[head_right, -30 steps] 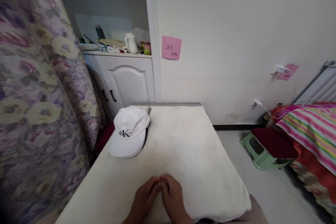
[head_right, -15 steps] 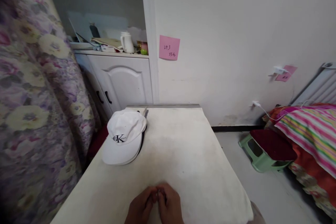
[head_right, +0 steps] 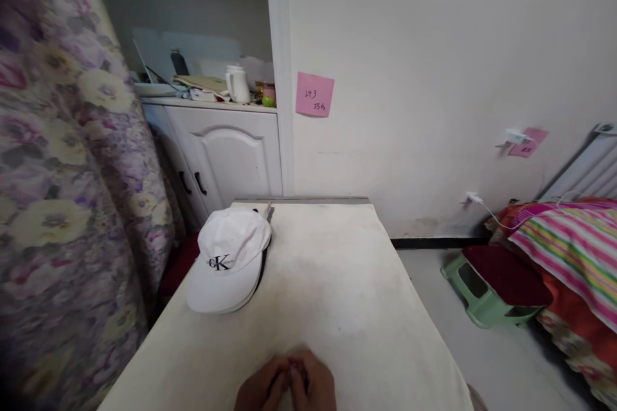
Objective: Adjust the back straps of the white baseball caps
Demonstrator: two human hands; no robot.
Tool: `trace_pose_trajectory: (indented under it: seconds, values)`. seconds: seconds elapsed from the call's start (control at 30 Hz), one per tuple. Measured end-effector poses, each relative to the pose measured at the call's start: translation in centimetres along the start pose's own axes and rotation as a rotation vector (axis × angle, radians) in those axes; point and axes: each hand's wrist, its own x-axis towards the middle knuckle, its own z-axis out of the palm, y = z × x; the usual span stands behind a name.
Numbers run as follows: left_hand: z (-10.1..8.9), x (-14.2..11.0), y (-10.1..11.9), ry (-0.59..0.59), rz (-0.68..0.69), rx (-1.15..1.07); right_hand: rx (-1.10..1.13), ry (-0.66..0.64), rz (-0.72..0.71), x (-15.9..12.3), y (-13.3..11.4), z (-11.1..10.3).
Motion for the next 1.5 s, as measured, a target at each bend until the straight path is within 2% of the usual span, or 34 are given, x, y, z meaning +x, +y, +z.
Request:
trace_pose_trajectory:
  seconds: [0.17,0.3,0.4,0.5,0.6,0.7,0.8,0.93,1.17,1.37,1.5]
  values:
    - [-1.4,1.5,1.4,-0.003,-0.115,-0.122,0.145,-0.057,0.075,1.4,-2.9,-1.1]
    - [-4.6,4.1,5.5,-0.037,-0.081,-0.362,0.241,-0.003,0.148,4.5,-6.7,-2.9]
    - [-7.4,6.0,9.4,0.042,-0.072,-0.457,0.315,0.047,0.166,7.3,-9.7,-4.8]
    - [-10.0,7.6,12.6,0.098,-0.056,-0.446,0.304,0.047,0.129,9.6,-12.6,-6.7]
    - [-11.9,8.9,14.7,0.093,-0.018,-0.417,0.295,0.057,0.097,11.0,-14.9,-8.4]
    - [-13.1,9.8,15.5,0.081,-0.004,-0.420,0.279,0.077,0.101,11.6,-16.3,-9.6]
    - [-13.2,10.5,15.2,0.075,-0.020,-0.419,0.264,0.090,0.131,11.9,-16.5,-10.4]
    - [-12.5,11.0,14.6,0.057,-0.063,-0.392,0.247,0.098,0.171,11.9,-15.8,-10.9]
    - [-11.7,11.4,15.0,0.024,-0.126,-0.445,0.216,0.106,0.185,11.7,-14.7,-11.3]
    - [-11.8,11.8,15.0,0.011,-0.128,-0.458,0.219,0.112,0.181,11.8,-14.8,-11.5]
    - [-11.2,11.2,14.7,0.006,-0.077,-0.440,0.222,0.079,0.139,11.5,-14.8,-11.2]
